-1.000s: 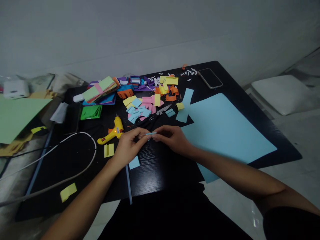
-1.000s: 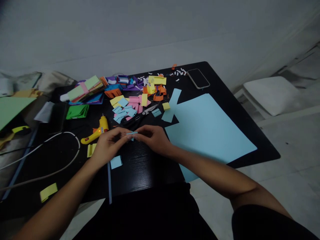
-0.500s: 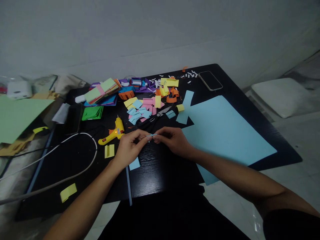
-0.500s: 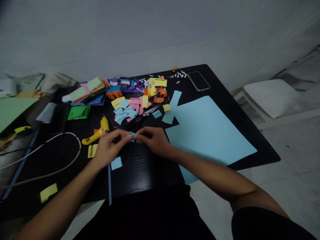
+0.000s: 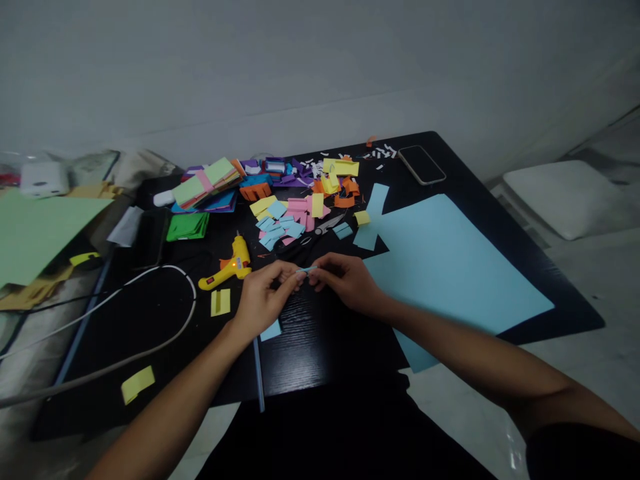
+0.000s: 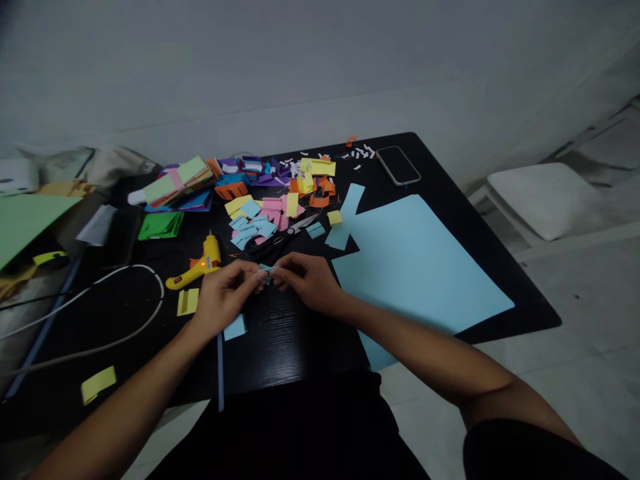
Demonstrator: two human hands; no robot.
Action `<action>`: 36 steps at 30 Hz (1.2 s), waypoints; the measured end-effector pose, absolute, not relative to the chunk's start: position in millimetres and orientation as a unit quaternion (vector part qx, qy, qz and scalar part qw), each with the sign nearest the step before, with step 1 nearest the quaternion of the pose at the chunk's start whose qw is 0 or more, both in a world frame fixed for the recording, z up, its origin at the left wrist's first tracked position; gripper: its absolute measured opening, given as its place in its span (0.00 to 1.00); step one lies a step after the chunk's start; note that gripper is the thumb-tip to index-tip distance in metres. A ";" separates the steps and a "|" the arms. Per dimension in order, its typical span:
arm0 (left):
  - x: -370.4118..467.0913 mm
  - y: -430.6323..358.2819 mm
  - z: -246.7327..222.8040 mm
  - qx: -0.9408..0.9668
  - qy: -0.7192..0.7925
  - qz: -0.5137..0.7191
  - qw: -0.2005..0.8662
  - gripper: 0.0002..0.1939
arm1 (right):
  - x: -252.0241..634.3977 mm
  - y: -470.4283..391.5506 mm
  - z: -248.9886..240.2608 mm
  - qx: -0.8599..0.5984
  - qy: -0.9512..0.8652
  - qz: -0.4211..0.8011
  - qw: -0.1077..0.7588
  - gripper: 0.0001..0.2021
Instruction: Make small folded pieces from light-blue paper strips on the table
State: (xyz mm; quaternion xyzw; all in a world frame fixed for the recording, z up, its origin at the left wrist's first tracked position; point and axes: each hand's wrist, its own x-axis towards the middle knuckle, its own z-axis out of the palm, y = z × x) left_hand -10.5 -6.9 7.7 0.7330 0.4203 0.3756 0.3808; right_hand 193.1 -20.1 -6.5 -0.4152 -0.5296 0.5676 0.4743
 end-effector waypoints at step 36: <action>-10.4 -10.0 8.9 0.809 0.382 0.364 0.260 0.10 | 195.7 -15.1 -12.3 -0.379 -0.444 0.631 0.511 0.15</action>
